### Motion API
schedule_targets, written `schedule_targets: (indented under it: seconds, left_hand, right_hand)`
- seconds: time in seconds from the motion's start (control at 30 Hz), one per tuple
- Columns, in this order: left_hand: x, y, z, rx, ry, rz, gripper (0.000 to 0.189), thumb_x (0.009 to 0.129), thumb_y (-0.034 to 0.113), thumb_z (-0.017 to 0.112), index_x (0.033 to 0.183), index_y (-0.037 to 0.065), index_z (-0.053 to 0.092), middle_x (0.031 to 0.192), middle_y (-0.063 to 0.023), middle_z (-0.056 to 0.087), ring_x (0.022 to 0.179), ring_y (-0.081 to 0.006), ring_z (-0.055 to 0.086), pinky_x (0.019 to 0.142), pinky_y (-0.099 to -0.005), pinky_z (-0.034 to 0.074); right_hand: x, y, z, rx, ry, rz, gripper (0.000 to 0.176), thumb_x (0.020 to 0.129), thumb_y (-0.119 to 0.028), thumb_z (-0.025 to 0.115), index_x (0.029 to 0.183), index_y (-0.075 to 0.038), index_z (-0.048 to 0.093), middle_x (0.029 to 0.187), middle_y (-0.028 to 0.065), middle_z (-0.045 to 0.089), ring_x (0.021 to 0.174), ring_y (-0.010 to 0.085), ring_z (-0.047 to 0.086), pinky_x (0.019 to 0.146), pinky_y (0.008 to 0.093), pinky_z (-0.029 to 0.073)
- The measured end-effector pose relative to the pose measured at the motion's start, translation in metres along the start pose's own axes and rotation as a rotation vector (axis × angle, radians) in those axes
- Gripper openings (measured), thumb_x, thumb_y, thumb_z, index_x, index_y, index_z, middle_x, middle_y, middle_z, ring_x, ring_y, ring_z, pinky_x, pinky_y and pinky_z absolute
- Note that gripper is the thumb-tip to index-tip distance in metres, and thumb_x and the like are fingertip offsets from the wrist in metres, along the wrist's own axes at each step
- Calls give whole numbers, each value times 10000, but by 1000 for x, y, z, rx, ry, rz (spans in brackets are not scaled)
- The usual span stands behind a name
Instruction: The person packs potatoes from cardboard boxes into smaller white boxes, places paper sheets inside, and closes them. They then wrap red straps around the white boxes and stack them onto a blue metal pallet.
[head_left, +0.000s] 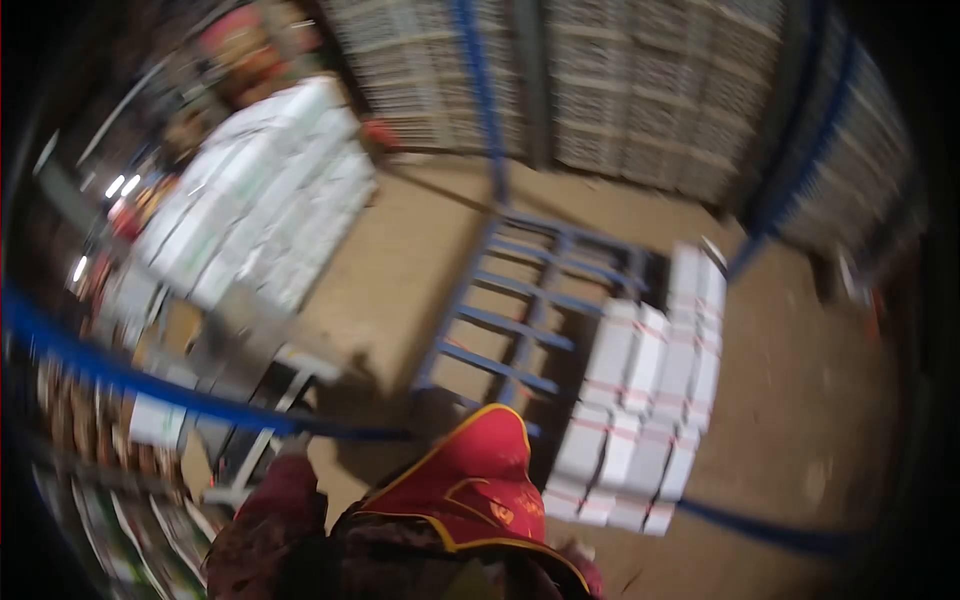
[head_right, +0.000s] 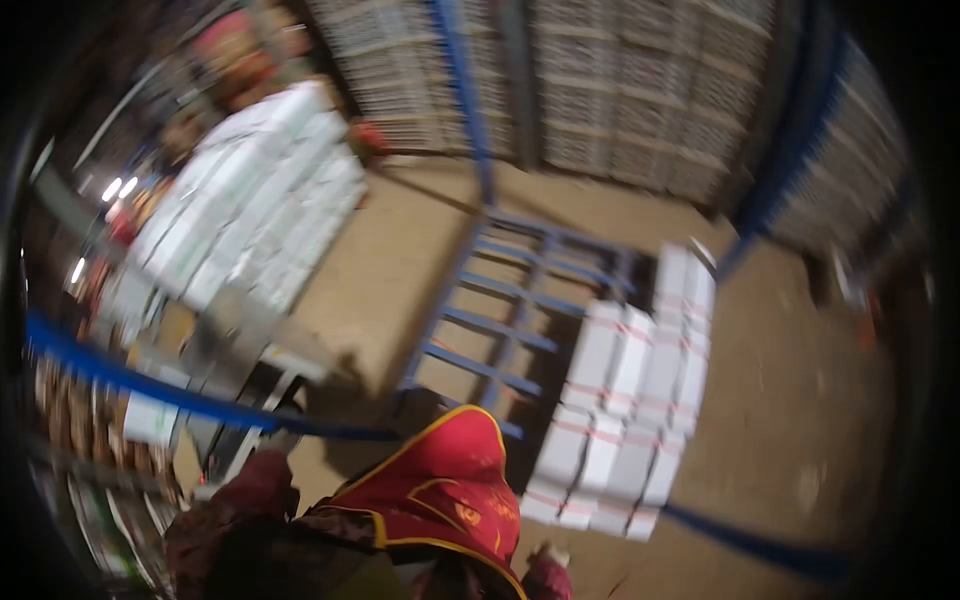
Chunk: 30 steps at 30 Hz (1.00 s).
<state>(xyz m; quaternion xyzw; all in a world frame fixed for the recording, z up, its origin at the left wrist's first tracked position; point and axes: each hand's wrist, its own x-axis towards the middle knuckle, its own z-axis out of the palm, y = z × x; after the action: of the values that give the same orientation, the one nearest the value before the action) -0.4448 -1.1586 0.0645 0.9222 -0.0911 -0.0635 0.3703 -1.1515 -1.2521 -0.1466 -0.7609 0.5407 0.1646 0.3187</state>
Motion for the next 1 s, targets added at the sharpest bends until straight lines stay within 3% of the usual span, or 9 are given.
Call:
schedule_targets:
  seconds: [0.13, 0.23, 0.33, 0.47, 0.6, 0.67, 0.93, 0.97, 1.0]
  left_hand:
    - [-9, 78, -53, -525, 214, -78, 719, 642, -41, 787, 1274, 54, 457, 1025, -106, 622, 928, -292, 649, 833, -411, 562]
    - [25, 20, -46, -171, 155, -192, 956, 625, 16, 798, 1472, 59, 357, 1146, -156, 658, 1034, -288, 667, 883, -393, 576]
    - [7, 24, -86, -296, -34, 25, 1030, 691, 13, 775, 1564, 126, 240, 1201, -134, 629, 1084, -310, 643, 928, -413, 558]
    - [12, -98, -160, -346, -397, 531, 591, 783, 104, 751, 1342, 73, 562, 1320, -145, 608, 1025, -292, 683, 916, -410, 550]
    - [-41, -270, -286, -72, -433, -96, 484, 863, 322, 650, 1208, -17, 668, 1090, -212, 726, 1027, -369, 697, 914, -426, 546]
    - [-47, -368, -320, 91, -519, -317, 481, 876, 335, 612, 1225, 13, 687, 1127, -247, 712, 1100, -392, 675, 956, -439, 534]
    - [-38, -438, -363, -140, -112, -554, 495, 883, 385, 641, 1165, -15, 709, 1119, -236, 721, 1092, -354, 689, 973, -430, 525]
    - [-24, -436, -360, -166, -123, -541, 485, 885, 385, 647, 1165, -7, 712, 1114, -226, 726, 1085, -346, 693, 964, -425, 529]
    - [-7, -438, -362, -189, -129, -525, 476, 888, 384, 652, 1164, 2, 714, 1109, -216, 730, 1078, -339, 698, 956, -420, 532]
  right_hand:
    - [59, -59, -40, 195, -67, -43, 251, 845, -331, 707, 877, -83, 700, 798, 133, 716, 729, 302, 717, 638, 454, 572]
    - [100, -146, -63, 498, -137, 36, 272, 855, -341, 699, 920, -77, 705, 836, 137, 721, 766, 301, 719, 671, 451, 573]
    - [118, -240, -61, 483, -218, -43, 296, 865, -350, 691, 964, -72, 710, 875, 140, 726, 804, 301, 721, 704, 449, 575]
    - [112, -363, -18, 38, -260, -339, 333, 878, -363, 681, 1021, -64, 717, 926, 144, 732, 855, 300, 723, 748, 446, 577]
    - [95, -496, 24, -597, -259, -584, 374, 892, -376, 670, 1079, -57, 725, 977, 149, 739, 905, 300, 726, 792, 443, 579]
    - [42, -633, 49, 703, -374, 3, 256, 910, -220, 661, 1051, -14, 714, 913, 141, 719, 821, 288, 715, 686, 405, 585]
    - [40, -907, 95, 163, -464, -852, 201, 912, -162, 680, 1031, -5, 722, 827, 66, 705, 725, 203, 693, 635, 367, 565]
    - [47, -945, 106, 347, -551, -496, 219, 872, -136, 701, 1026, 18, 718, 786, 51, 692, 697, 169, 673, 634, 343, 549]
    - [29, -992, 91, 265, -435, -735, 222, 874, -132, 691, 1029, 25, 717, 783, 50, 691, 661, 152, 650, 619, 340, 539]
